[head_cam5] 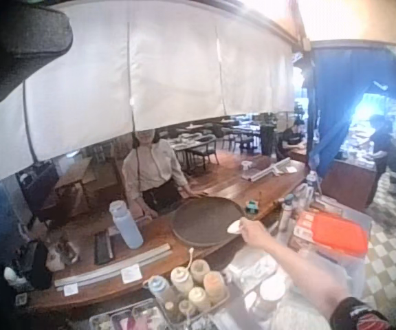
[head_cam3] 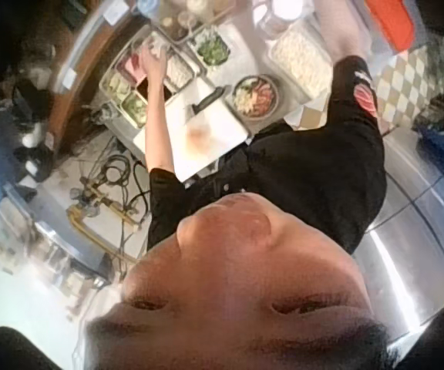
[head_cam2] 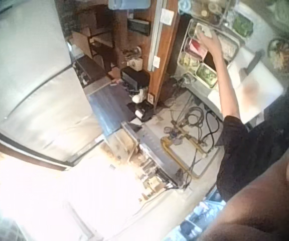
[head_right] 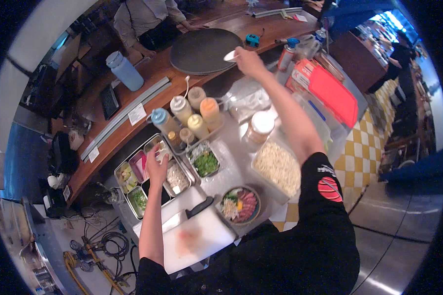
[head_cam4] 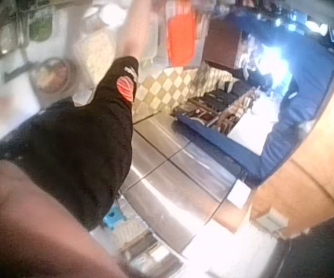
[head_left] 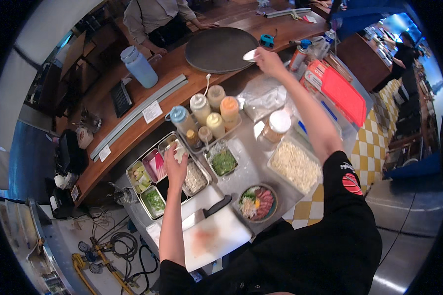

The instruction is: The person assembles a rice bowl by layering rice, sliced meat, a raw egg yolk, lettuce, shredded vegetables, and a sauce. The person retrieves ingredients from containers and a refrigerator, cracks an egg, and arranges toppings in a bowl on a stainless steel counter.

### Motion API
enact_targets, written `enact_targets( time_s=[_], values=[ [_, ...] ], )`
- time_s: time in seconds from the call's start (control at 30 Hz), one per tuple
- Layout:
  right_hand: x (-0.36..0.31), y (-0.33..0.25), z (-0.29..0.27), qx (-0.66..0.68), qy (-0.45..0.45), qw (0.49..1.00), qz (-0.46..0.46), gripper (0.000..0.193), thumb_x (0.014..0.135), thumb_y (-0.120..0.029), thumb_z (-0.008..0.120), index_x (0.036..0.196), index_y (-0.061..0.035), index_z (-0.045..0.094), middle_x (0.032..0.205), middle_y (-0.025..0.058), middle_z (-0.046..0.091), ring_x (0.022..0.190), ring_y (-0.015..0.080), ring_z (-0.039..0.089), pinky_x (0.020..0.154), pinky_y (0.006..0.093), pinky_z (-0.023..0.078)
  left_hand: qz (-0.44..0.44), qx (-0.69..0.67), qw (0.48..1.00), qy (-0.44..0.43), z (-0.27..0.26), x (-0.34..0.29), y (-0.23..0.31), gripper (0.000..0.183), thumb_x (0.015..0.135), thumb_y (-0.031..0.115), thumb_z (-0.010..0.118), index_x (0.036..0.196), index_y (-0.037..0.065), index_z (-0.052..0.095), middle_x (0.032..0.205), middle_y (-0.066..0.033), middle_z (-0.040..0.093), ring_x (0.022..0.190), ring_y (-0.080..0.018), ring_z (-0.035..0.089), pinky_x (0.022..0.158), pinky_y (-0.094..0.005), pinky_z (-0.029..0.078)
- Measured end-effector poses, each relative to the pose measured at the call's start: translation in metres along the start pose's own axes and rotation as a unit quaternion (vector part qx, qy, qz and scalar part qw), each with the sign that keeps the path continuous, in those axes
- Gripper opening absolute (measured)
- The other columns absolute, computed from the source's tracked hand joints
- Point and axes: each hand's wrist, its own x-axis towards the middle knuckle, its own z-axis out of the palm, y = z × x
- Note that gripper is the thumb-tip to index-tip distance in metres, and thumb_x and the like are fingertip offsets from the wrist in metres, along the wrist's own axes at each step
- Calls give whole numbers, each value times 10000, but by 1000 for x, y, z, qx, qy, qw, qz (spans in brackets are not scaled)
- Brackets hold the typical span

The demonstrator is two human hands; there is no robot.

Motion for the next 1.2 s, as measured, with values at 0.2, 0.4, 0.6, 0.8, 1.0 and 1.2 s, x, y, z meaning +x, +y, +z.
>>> enact_targets(
  time_s=[0.2,0.4,0.6,0.8,1.0,1.2],
  values=[
    [65,28,79,13,-99,995,-17,137,963,-237,637,1068,-152,654,1003,164,746,1028,413,690,857,571,499,-53,73,996,-7,43,18,11,514,834,126,785,1309,14,625,1194,-197,668,1076,-345,654,926,-445,528],
    [60,28,61,-92,-190,977,-32,163,912,-271,713,1066,-219,726,954,35,766,1075,306,690,878,543,484,-112,102,988,33,66,23,23,630,761,165,843,1313,26,572,1210,-200,668,1137,-404,632,972,-483,512],
    [21,7,7,-23,-42,998,-50,420,863,-130,706,1261,-265,722,971,88,691,939,293,677,873,460,513,-106,189,972,95,90,29,27,693,704,199,893,1302,11,599,1188,-210,676,1120,-410,621,965,-514,488],
    [-130,-103,-24,244,7,967,-74,326,852,-8,672,1164,-83,728,999,83,704,849,192,680,721,327,519,-82,64,981,164,57,1,29,604,723,208,904,1235,38,632,1149,-170,686,1077,-353,650,936,-458,513],
    [-205,-227,13,318,-97,895,-297,718,802,-103,819,1452,-116,513,1344,166,612,1214,347,626,978,441,538,79,15,997,15,-61,-16,162,596,705,211,949,1174,-13,656,1060,-136,728,963,-252,736,850,-381,583],
    [-262,-260,-90,381,-135,874,-270,742,766,-39,828,1430,-116,507,1327,176,614,1128,353,684,936,430,573,-96,-377,905,-174,-132,-100,264,961,665,143,984,1459,55,452,1297,-174,683,1200,-284,688,1032,-407,549]
  ],
)
